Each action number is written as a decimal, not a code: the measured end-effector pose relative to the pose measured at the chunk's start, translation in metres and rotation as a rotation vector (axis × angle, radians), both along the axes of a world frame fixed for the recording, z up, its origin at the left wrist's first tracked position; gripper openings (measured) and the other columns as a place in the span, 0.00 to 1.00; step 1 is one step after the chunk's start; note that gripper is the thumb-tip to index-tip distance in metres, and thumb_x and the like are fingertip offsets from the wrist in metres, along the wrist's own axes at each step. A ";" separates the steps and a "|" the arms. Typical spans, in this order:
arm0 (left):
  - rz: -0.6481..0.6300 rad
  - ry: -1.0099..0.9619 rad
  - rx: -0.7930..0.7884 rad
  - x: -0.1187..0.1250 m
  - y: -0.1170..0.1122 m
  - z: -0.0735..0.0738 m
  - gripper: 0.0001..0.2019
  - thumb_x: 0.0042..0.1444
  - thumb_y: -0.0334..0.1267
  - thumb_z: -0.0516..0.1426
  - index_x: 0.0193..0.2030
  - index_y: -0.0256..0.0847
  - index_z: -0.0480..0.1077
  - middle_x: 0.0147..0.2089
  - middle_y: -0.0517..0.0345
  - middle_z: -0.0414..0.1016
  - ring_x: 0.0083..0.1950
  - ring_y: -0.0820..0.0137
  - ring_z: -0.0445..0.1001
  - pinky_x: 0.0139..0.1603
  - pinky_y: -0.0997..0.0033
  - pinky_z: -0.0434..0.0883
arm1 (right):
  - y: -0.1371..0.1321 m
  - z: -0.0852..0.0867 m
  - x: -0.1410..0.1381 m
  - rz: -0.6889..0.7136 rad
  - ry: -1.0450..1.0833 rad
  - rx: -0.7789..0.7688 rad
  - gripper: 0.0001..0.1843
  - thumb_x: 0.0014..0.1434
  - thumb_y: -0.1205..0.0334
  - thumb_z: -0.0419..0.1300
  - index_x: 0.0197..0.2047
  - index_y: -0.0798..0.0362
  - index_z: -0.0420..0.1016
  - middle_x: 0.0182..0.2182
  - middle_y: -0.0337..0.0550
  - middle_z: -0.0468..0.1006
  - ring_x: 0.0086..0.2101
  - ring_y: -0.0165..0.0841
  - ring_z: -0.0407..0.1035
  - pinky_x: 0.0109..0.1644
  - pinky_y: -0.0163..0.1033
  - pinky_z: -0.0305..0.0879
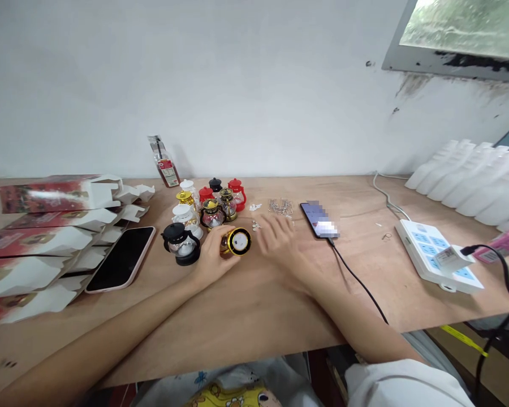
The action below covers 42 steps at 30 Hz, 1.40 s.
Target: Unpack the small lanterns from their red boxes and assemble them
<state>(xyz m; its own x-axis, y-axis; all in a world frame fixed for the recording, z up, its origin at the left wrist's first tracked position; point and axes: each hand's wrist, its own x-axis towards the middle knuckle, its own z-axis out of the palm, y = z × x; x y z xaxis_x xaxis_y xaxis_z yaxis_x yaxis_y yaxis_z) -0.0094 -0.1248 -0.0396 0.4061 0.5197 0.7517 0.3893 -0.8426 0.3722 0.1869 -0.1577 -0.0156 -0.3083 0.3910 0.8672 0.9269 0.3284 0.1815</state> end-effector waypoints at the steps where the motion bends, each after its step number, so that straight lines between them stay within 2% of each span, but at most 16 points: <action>1: -0.018 -0.014 -0.002 0.000 0.000 0.000 0.27 0.48 0.32 0.59 0.55 0.41 0.57 0.51 0.48 0.68 0.53 0.60 0.69 0.52 0.58 0.68 | 0.008 0.002 0.009 -0.062 0.026 -0.028 0.14 0.62 0.67 0.50 0.50 0.56 0.69 0.41 0.49 0.77 0.41 0.38 0.67 0.45 0.43 0.59; 4: -0.083 -0.031 0.003 -0.001 -0.001 0.001 0.28 0.49 0.35 0.60 0.57 0.41 0.55 0.51 0.47 0.67 0.53 0.61 0.69 0.52 0.58 0.69 | 0.036 0.007 0.037 -0.273 -0.044 -0.285 0.12 0.60 0.71 0.50 0.42 0.57 0.73 0.35 0.50 0.77 0.37 0.39 0.65 0.40 0.42 0.56; 6: -0.124 -0.036 0.022 0.000 -0.002 0.002 0.26 0.50 0.36 0.60 0.55 0.42 0.56 0.51 0.47 0.66 0.54 0.61 0.68 0.53 0.57 0.69 | 0.054 0.011 0.049 -0.377 -0.145 -0.501 0.12 0.58 0.73 0.51 0.41 0.59 0.74 0.35 0.53 0.77 0.38 0.41 0.65 0.40 0.42 0.55; 8: -0.151 -0.047 0.047 0.000 -0.002 0.003 0.23 0.51 0.36 0.61 0.53 0.43 0.58 0.51 0.47 0.64 0.55 0.61 0.67 0.53 0.56 0.68 | 0.069 0.012 0.056 -0.412 -0.230 -0.655 0.11 0.58 0.73 0.52 0.41 0.61 0.74 0.39 0.56 0.76 0.40 0.42 0.64 0.41 0.42 0.55; 11: -0.149 -0.059 0.072 0.000 -0.003 0.002 0.22 0.49 0.37 0.62 0.50 0.43 0.61 0.51 0.46 0.62 0.55 0.60 0.65 0.54 0.57 0.68 | 0.084 0.009 0.057 -0.400 -0.269 -0.739 0.11 0.58 0.71 0.53 0.40 0.62 0.75 0.41 0.59 0.76 0.43 0.43 0.64 0.43 0.41 0.54; 15: -0.059 -0.016 0.074 -0.002 -0.003 0.001 0.22 0.48 0.40 0.63 0.50 0.44 0.64 0.47 0.50 0.65 0.49 0.61 0.67 0.49 0.59 0.67 | 0.094 0.005 0.058 -0.405 -0.216 -0.786 0.11 0.57 0.72 0.52 0.38 0.62 0.76 0.40 0.59 0.77 0.45 0.43 0.64 0.43 0.42 0.55; 17: -0.053 -0.013 0.083 -0.002 -0.003 0.002 0.22 0.49 0.40 0.62 0.51 0.43 0.63 0.45 0.51 0.67 0.47 0.62 0.68 0.47 0.61 0.67 | 0.098 0.006 0.062 -0.427 -0.155 -0.800 0.12 0.58 0.71 0.51 0.37 0.61 0.76 0.40 0.59 0.77 0.45 0.43 0.65 0.44 0.41 0.56; 21: -0.088 -0.045 0.082 -0.002 -0.002 0.003 0.21 0.51 0.37 0.61 0.51 0.42 0.60 0.45 0.51 0.68 0.47 0.63 0.68 0.46 0.63 0.68 | 0.105 0.014 0.078 -0.488 0.030 -0.797 0.13 0.60 0.68 0.49 0.39 0.59 0.75 0.37 0.56 0.78 0.40 0.40 0.69 0.40 0.39 0.56; 25: -0.042 -0.078 0.017 0.000 -0.001 0.005 0.20 0.49 0.36 0.61 0.48 0.42 0.60 0.45 0.51 0.68 0.47 0.63 0.68 0.46 0.61 0.68 | 0.109 0.023 0.094 -0.482 0.229 -0.747 0.13 0.63 0.65 0.47 0.42 0.58 0.71 0.37 0.55 0.78 0.37 0.40 0.69 0.36 0.38 0.55; 29: -0.012 -0.132 -0.027 0.002 -0.002 0.006 0.20 0.47 0.33 0.60 0.46 0.41 0.58 0.44 0.52 0.66 0.47 0.64 0.69 0.47 0.62 0.69 | 0.108 0.029 0.105 -0.414 0.410 -0.683 0.11 0.63 0.63 0.48 0.39 0.56 0.71 0.36 0.52 0.78 0.37 0.39 0.69 0.38 0.39 0.56; 32: -0.026 -0.130 -0.037 0.004 -0.002 0.006 0.19 0.47 0.32 0.59 0.45 0.41 0.58 0.45 0.51 0.66 0.48 0.64 0.69 0.48 0.61 0.69 | 0.107 0.029 0.111 -0.340 0.554 -0.648 0.09 0.61 0.62 0.51 0.36 0.55 0.70 0.33 0.47 0.77 0.33 0.35 0.68 0.37 0.37 0.57; 36: -0.056 -0.126 -0.054 0.004 -0.002 0.006 0.19 0.47 0.32 0.60 0.45 0.42 0.58 0.47 0.50 0.67 0.50 0.63 0.70 0.50 0.59 0.69 | 0.110 0.022 0.117 -0.242 0.776 -0.619 0.06 0.59 0.62 0.54 0.33 0.54 0.69 0.25 0.40 0.74 0.26 0.29 0.66 0.36 0.35 0.60; 42: -0.071 -0.132 -0.083 0.004 -0.002 0.004 0.19 0.49 0.33 0.59 0.47 0.41 0.58 0.50 0.48 0.69 0.52 0.63 0.71 0.52 0.59 0.69 | 0.119 0.013 0.117 -0.149 1.173 -0.601 0.05 0.58 0.67 0.54 0.30 0.55 0.65 0.19 0.34 0.67 0.19 0.24 0.62 0.27 0.31 0.62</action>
<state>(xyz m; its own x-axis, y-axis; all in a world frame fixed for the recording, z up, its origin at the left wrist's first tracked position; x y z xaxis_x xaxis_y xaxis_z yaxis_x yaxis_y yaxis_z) -0.0057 -0.1265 -0.0356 0.3449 0.5552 0.7568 0.2727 -0.8308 0.4852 0.3035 -0.0387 -0.0030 0.5785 0.7698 0.2696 0.4676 -0.0421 -0.8829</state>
